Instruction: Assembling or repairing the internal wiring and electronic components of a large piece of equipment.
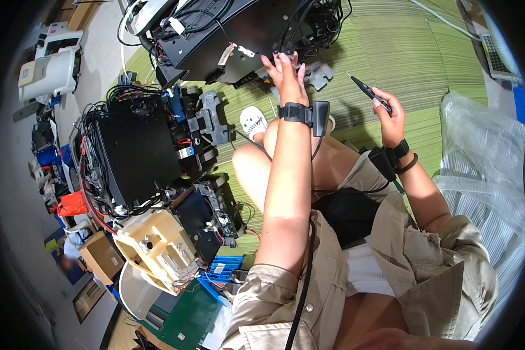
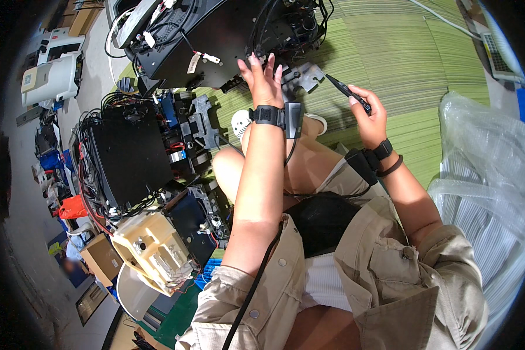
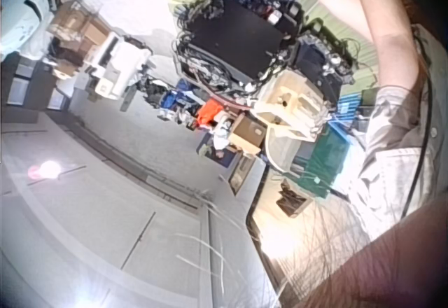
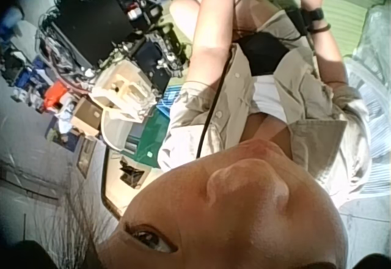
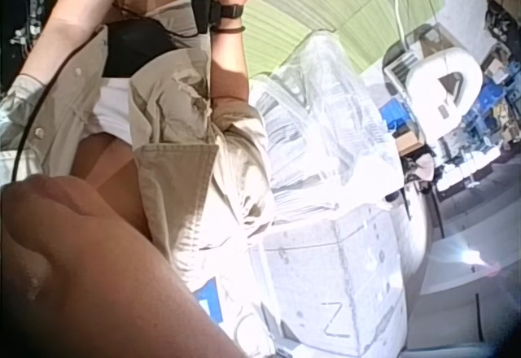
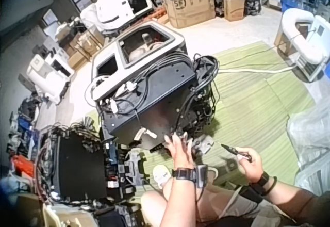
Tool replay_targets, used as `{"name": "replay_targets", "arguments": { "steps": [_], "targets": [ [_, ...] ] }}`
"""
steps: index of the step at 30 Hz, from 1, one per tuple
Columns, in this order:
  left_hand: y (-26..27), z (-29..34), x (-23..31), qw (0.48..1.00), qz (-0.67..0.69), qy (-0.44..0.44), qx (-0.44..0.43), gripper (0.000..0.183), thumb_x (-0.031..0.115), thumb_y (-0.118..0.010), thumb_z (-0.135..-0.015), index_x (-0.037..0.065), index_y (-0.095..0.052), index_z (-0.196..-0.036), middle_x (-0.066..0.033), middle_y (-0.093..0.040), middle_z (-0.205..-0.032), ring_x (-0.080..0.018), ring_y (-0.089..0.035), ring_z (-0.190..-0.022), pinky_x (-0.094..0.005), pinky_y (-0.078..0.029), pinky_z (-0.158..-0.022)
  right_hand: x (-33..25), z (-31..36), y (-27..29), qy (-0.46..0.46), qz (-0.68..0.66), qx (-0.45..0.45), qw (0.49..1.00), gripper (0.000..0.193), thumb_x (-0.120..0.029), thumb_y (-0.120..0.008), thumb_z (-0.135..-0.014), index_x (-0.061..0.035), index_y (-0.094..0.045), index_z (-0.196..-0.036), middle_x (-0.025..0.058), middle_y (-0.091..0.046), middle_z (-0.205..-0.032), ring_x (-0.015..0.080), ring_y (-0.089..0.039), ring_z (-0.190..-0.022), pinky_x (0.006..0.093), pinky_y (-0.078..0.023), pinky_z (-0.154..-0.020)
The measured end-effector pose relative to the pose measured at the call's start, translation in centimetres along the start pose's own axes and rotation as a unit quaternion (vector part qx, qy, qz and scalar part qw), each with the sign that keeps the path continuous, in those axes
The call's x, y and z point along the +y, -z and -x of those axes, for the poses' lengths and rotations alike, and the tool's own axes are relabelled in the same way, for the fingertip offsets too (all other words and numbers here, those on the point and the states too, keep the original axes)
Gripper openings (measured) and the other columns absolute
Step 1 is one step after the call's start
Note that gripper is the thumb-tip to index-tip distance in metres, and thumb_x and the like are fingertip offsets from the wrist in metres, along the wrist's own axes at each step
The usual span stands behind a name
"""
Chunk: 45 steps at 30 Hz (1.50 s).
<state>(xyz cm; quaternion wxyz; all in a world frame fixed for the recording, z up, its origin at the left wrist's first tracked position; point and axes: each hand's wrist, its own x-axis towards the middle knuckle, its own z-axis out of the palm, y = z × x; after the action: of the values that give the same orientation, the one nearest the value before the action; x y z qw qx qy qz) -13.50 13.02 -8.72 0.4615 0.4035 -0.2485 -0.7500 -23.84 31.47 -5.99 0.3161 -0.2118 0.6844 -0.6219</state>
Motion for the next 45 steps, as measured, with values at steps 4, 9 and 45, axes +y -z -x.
{"name": "replay_targets", "arguments": {
  "steps": [4,9,45],
  "targets": [
    [0.4,-0.2,0.9,0.994,0.070,0.029,-0.082,0.048,0.041,-0.055,-0.081,0.021,-0.039,-0.122,0.0040,-0.049,-0.107,-0.0198,-0.051,-0.096,-0.0362,-0.037,-0.082,0.0,-0.1,-0.1,0.027,0.007,0.005,1.000,0.026,-0.005,-0.053,-0.081,-0.0009,-0.054,-0.106,-0.0005,-0.052,-0.084,0.0052,-0.043,-0.069,0.0182,-0.036,-0.063],
    [0.6,-0.1,1.0,0.992,0.076,0.046,-0.085,0.024,0.031,-0.059,-0.080,0.014,-0.053,-0.096,0.0002,-0.057,-0.088,-0.0155,-0.054,-0.079,-0.0313,-0.044,-0.071,-0.6,-0.2,-0.3,-0.006,-0.010,-0.001,1.000,0.023,-0.005,-0.053,-0.080,-0.0011,-0.055,-0.103,0.0050,-0.056,-0.102,0.0089,-0.050,-0.090,0.0224,-0.039,-0.079],
    [0.1,1.2,0.9,0.966,0.055,0.133,-0.214,0.055,0.025,-0.065,-0.076,0.010,-0.037,-0.122,-0.0049,-0.055,-0.082,-0.0102,-0.048,-0.064,-0.0308,-0.044,-0.067,-4.0,-0.2,-2.2,0.123,0.089,-0.080,0.985,0.021,-0.005,-0.053,-0.079,-0.0025,-0.058,-0.099,0.0071,-0.059,-0.094,0.0116,-0.053,-0.082,0.0233,-0.041,-0.073]
  ]
}}
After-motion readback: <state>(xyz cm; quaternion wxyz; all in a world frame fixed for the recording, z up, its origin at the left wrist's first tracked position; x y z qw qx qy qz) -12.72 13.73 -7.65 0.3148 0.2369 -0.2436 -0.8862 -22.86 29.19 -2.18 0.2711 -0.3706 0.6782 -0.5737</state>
